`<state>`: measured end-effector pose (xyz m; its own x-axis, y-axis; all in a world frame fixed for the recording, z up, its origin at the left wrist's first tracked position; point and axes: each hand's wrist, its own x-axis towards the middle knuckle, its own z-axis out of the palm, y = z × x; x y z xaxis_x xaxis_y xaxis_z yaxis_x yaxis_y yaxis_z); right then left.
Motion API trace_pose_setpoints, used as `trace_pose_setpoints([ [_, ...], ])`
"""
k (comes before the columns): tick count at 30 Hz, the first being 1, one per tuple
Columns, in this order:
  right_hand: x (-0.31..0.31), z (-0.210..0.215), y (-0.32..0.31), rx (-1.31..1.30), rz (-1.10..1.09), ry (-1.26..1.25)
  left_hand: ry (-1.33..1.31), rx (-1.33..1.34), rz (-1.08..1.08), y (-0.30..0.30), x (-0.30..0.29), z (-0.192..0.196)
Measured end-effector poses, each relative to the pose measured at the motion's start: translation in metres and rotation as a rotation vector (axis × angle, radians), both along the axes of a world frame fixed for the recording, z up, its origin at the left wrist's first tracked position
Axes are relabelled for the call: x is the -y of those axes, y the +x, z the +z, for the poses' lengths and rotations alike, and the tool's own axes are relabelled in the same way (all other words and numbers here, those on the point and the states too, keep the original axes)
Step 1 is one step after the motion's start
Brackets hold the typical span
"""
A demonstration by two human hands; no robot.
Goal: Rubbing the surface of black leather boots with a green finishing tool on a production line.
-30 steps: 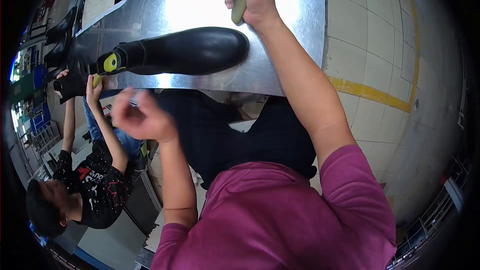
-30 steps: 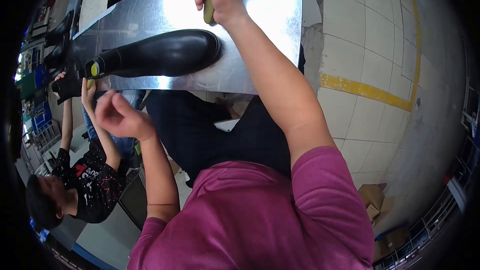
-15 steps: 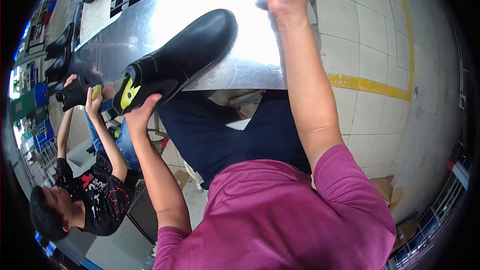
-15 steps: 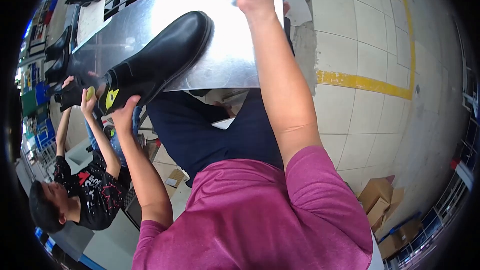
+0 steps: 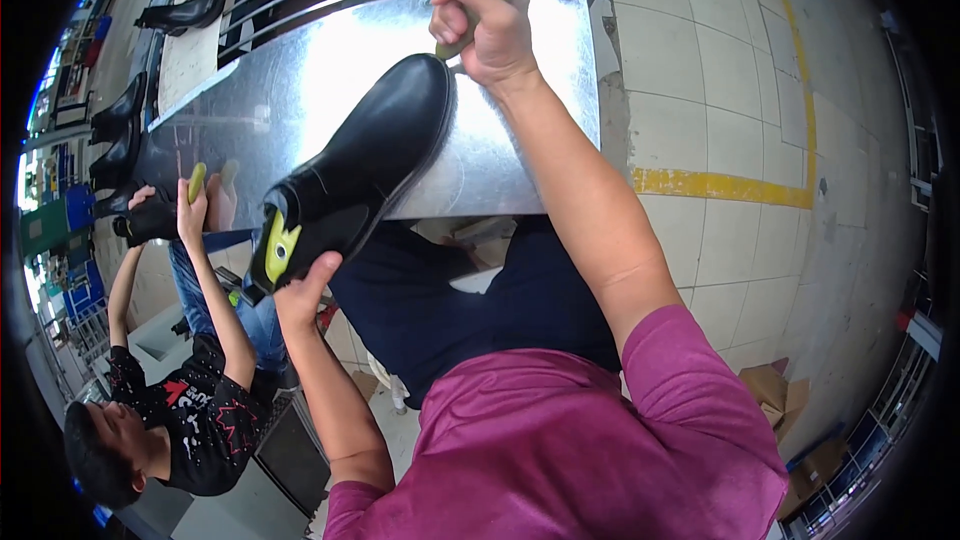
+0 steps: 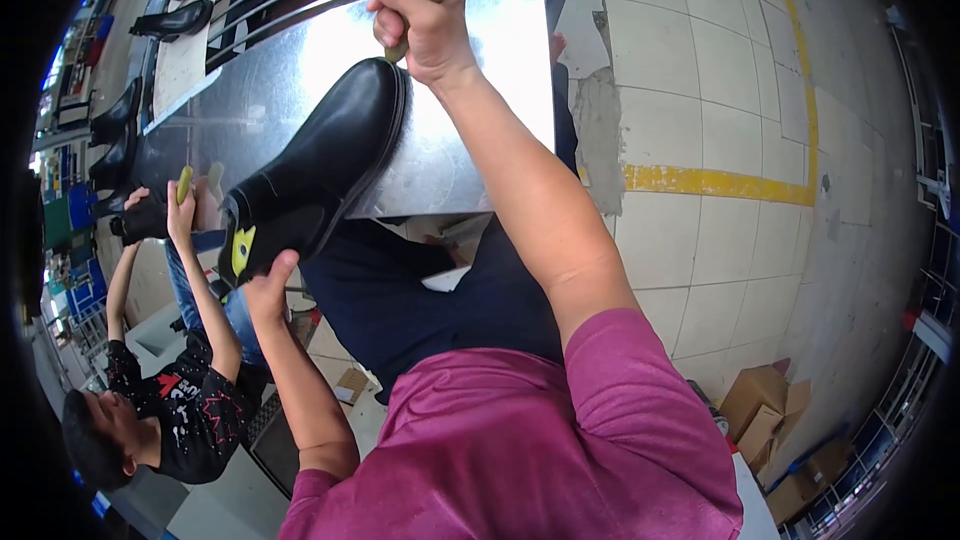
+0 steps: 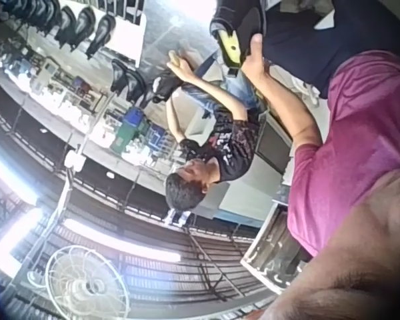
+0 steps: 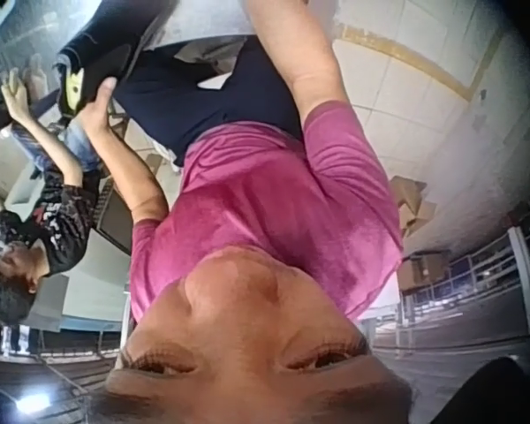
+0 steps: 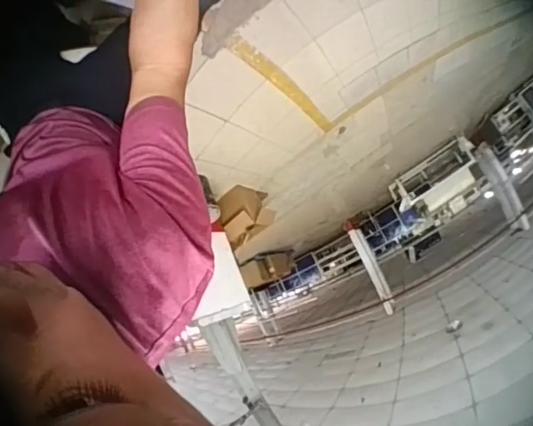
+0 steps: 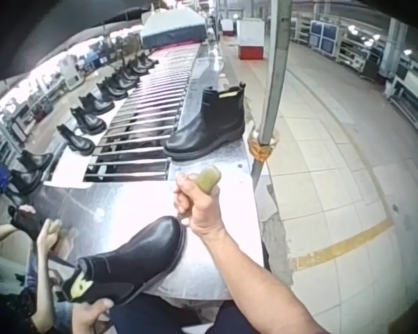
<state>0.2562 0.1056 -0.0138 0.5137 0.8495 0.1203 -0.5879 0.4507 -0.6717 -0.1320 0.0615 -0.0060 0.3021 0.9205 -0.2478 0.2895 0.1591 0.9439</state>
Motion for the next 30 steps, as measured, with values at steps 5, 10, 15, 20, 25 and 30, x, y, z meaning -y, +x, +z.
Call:
trace_pose_setpoints([
  [5,0.001,0.004,0.001,0.035,0.062,-0.016,0.046,-0.096,-0.115,0.01,0.012,0.017],
  [10,-0.001,-0.002,-0.005,-0.017,0.058,-0.003,-0.027,-0.323,-0.101,0.054,0.044,0.036],
  [15,0.018,-0.003,-0.032,-0.104,0.036,-0.033,0.174,-0.202,-0.016,0.095,0.08,0.034],
  [20,0.055,-0.011,-0.058,-0.164,-0.028,-0.051,0.523,-0.301,-0.041,0.103,0.09,0.015],
  [25,0.093,-0.015,-0.083,-0.245,-0.037,-0.06,0.384,-0.409,-0.009,0.113,0.094,0.007],
  [30,0.116,0.0,-0.11,-0.353,0.004,-0.097,0.58,-0.205,0.164,0.124,0.091,0.013],
])
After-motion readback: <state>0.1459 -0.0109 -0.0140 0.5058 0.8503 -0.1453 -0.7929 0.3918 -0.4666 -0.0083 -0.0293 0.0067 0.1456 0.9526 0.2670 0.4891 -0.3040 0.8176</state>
